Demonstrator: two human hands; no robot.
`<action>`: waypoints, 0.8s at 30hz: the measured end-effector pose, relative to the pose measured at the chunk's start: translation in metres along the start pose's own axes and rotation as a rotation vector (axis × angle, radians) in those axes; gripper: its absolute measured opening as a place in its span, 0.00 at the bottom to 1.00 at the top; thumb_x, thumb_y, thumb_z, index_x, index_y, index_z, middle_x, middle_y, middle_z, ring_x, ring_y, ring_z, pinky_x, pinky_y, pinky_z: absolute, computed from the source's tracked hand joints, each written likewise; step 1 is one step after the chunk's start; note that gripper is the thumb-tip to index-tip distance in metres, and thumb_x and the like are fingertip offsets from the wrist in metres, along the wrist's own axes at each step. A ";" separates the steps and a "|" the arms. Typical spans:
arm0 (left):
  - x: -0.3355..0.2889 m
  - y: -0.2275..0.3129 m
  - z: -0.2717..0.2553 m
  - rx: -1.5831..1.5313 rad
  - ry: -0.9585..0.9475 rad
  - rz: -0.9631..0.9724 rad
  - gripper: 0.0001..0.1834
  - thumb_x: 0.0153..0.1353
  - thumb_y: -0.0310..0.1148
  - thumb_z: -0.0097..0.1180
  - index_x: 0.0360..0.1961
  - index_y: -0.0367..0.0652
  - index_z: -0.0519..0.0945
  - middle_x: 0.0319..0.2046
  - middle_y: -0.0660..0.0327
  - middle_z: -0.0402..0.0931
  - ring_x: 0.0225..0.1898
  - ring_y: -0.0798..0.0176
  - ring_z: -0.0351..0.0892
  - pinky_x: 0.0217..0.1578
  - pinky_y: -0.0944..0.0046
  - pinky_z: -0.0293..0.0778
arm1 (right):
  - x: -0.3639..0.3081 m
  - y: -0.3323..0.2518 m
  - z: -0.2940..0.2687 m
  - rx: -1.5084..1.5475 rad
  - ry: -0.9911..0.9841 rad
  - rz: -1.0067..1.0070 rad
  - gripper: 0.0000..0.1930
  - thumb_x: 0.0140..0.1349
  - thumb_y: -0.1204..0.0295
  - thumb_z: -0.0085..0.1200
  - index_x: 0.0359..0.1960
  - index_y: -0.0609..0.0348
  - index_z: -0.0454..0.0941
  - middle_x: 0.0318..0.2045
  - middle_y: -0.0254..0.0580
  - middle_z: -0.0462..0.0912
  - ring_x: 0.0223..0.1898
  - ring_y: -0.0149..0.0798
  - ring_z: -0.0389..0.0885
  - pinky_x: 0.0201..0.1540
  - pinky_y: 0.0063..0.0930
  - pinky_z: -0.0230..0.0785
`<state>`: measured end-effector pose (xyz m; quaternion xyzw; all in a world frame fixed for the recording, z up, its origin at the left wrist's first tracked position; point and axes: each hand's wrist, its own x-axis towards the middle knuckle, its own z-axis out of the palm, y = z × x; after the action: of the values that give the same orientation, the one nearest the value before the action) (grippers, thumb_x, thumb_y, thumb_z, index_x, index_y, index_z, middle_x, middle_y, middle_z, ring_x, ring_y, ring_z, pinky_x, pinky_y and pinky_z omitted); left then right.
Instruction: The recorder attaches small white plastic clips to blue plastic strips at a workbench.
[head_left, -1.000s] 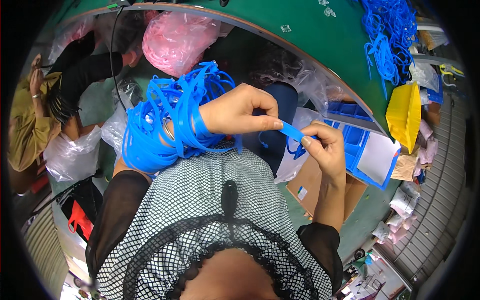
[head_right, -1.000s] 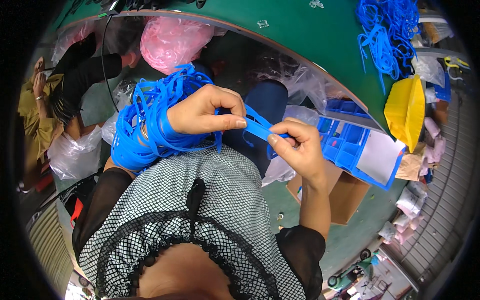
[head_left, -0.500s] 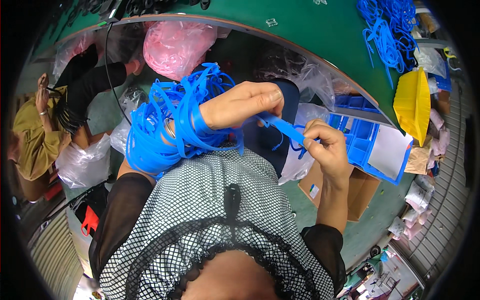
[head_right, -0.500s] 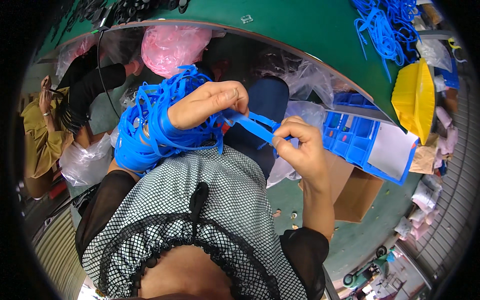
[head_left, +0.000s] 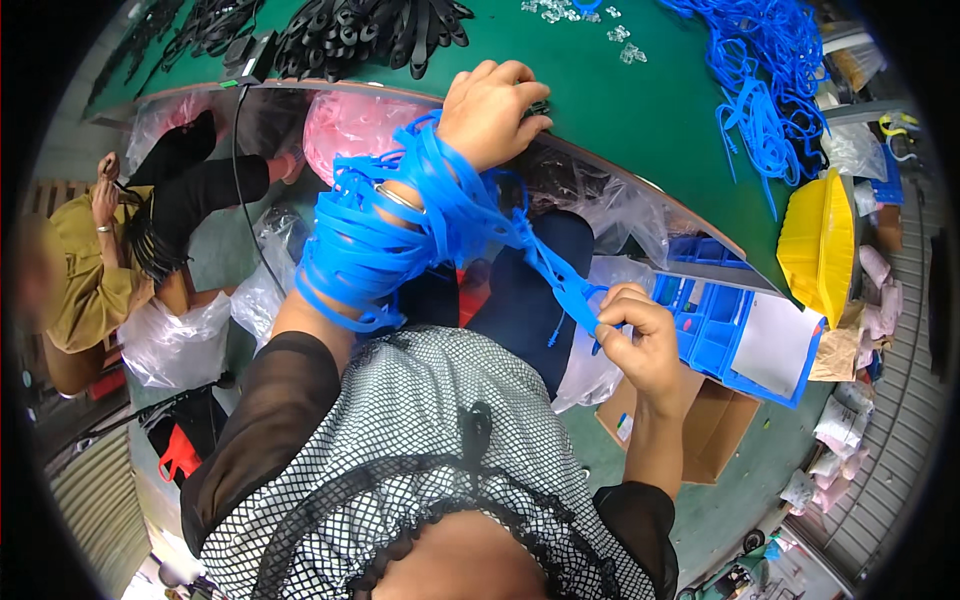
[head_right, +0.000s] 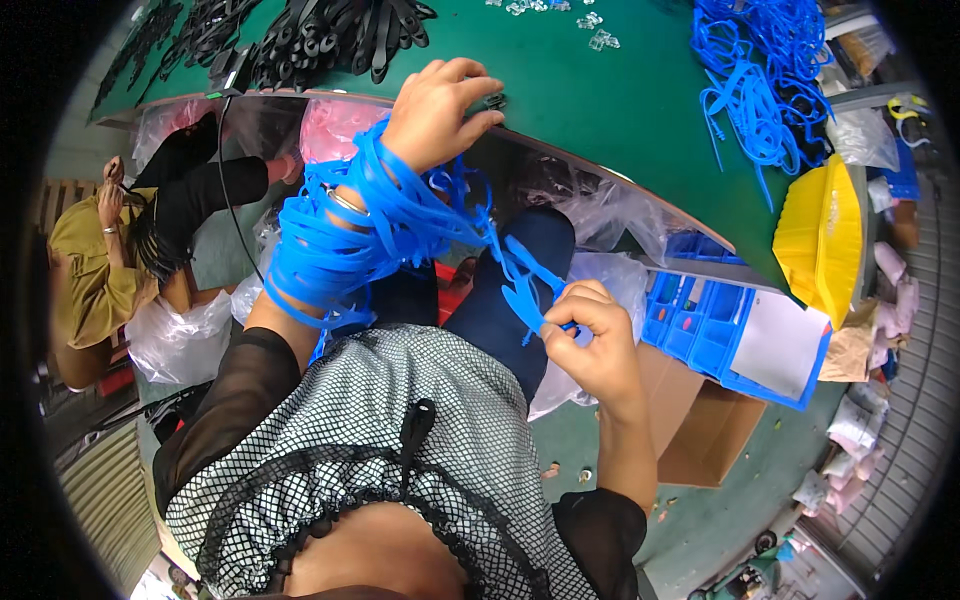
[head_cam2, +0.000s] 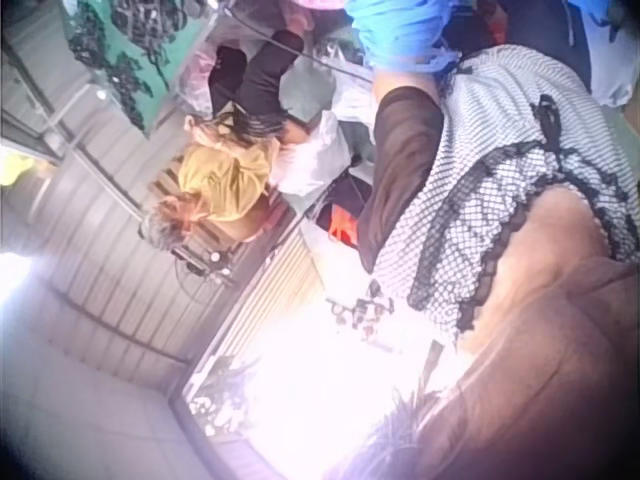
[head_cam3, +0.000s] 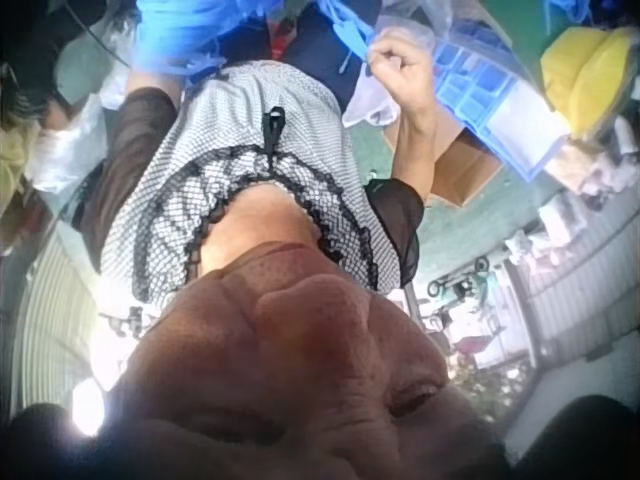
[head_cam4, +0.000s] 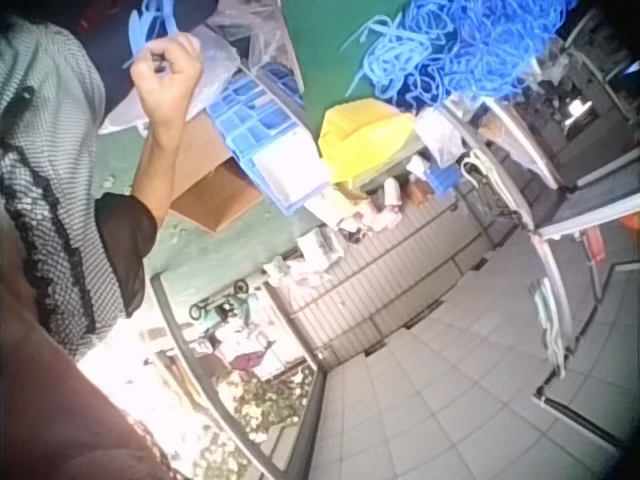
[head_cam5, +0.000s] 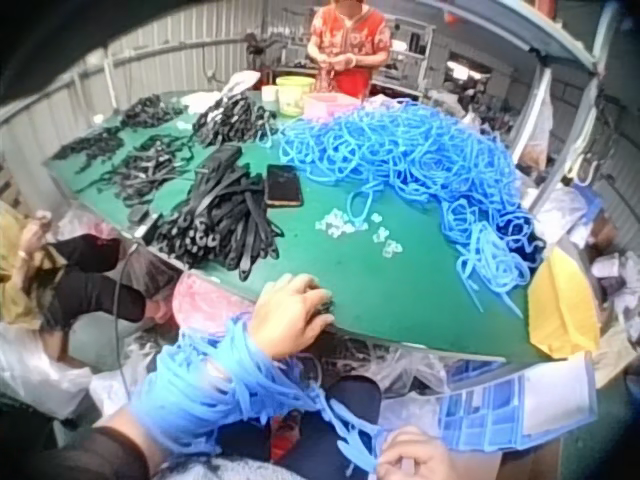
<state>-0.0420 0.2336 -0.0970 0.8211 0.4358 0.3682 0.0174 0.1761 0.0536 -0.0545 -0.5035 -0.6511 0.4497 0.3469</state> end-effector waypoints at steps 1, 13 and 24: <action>0.000 -0.004 0.004 0.018 -0.042 -0.023 0.12 0.48 0.34 0.61 0.36 0.47 0.80 0.36 0.60 0.75 0.41 0.54 0.71 0.40 0.58 0.68 | 0.000 -0.001 0.000 -0.012 0.004 0.001 0.02 0.38 0.79 0.53 0.16 0.64 0.73 0.15 0.34 0.68 0.28 0.34 0.67 0.33 0.26 0.59; -0.009 -0.005 0.005 -0.792 -0.145 -0.353 0.08 0.51 0.26 0.59 0.34 0.40 0.79 0.28 0.62 0.76 0.31 0.68 0.75 0.34 0.70 0.71 | 0.003 -0.023 -0.017 -0.154 -0.018 -0.097 0.03 0.34 0.78 0.53 0.15 0.62 0.73 0.14 0.35 0.67 0.30 0.38 0.70 0.35 0.29 0.61; -0.048 0.051 -0.037 -1.571 -0.376 -0.563 0.08 0.58 0.22 0.51 0.40 0.36 0.74 0.37 0.57 0.76 0.39 0.64 0.78 0.40 0.69 0.74 | 0.004 -0.062 -0.040 -0.371 -0.116 -0.167 0.06 0.33 0.72 0.55 0.16 0.57 0.74 0.16 0.34 0.69 0.36 0.42 0.72 0.52 0.45 0.53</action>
<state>-0.0459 0.1565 -0.0803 0.4791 0.2317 0.4033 0.7444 0.1900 0.0612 0.0176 -0.4763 -0.7810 0.3201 0.2463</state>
